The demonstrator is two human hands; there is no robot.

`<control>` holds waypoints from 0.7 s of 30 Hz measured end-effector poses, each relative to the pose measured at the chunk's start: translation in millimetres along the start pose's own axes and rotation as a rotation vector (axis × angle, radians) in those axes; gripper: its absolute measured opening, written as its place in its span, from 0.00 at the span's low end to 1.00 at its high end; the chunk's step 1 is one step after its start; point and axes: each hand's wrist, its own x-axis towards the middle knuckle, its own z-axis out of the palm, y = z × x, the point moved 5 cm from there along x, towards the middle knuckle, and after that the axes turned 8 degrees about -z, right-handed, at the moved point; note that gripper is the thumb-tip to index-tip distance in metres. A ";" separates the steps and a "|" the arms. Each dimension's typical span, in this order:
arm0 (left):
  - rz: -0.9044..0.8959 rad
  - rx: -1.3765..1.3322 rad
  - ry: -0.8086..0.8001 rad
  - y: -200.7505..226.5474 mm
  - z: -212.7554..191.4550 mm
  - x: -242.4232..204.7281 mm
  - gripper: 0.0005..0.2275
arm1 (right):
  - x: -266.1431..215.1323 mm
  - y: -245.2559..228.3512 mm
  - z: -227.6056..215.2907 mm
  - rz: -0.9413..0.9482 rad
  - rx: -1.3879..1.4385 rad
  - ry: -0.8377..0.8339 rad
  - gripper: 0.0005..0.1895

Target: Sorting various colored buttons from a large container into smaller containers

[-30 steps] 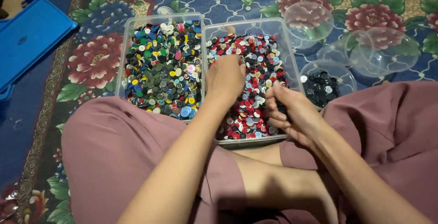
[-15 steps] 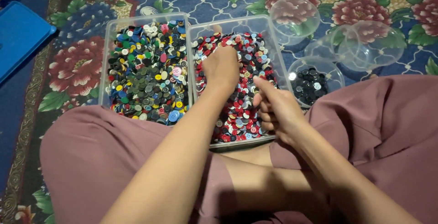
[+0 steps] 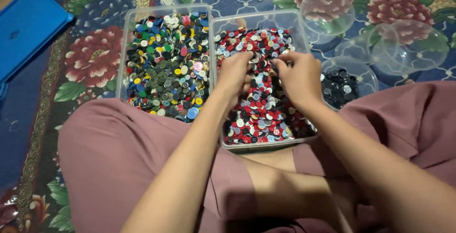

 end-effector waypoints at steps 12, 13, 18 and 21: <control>0.013 -0.132 -0.133 -3.0 -2.3 -4.4 0.08 | 17.4 15.9 30.8 -0.077 -0.124 0.001 0.07; 0.013 -0.133 -0.132 -1.5 -3.7 -5.0 0.08 | 12.8 11.1 30.0 -0.078 -0.124 0.001 0.07; -0.137 -0.398 -0.187 -11.8 -0.3 10.4 0.08 | -16.6 -1.5 17.4 -0.066 0.163 0.082 0.09; -0.079 -0.345 -0.183 -4.0 3.6 -9.9 0.15 | -35.8 9.8 9.0 0.040 0.201 0.056 0.05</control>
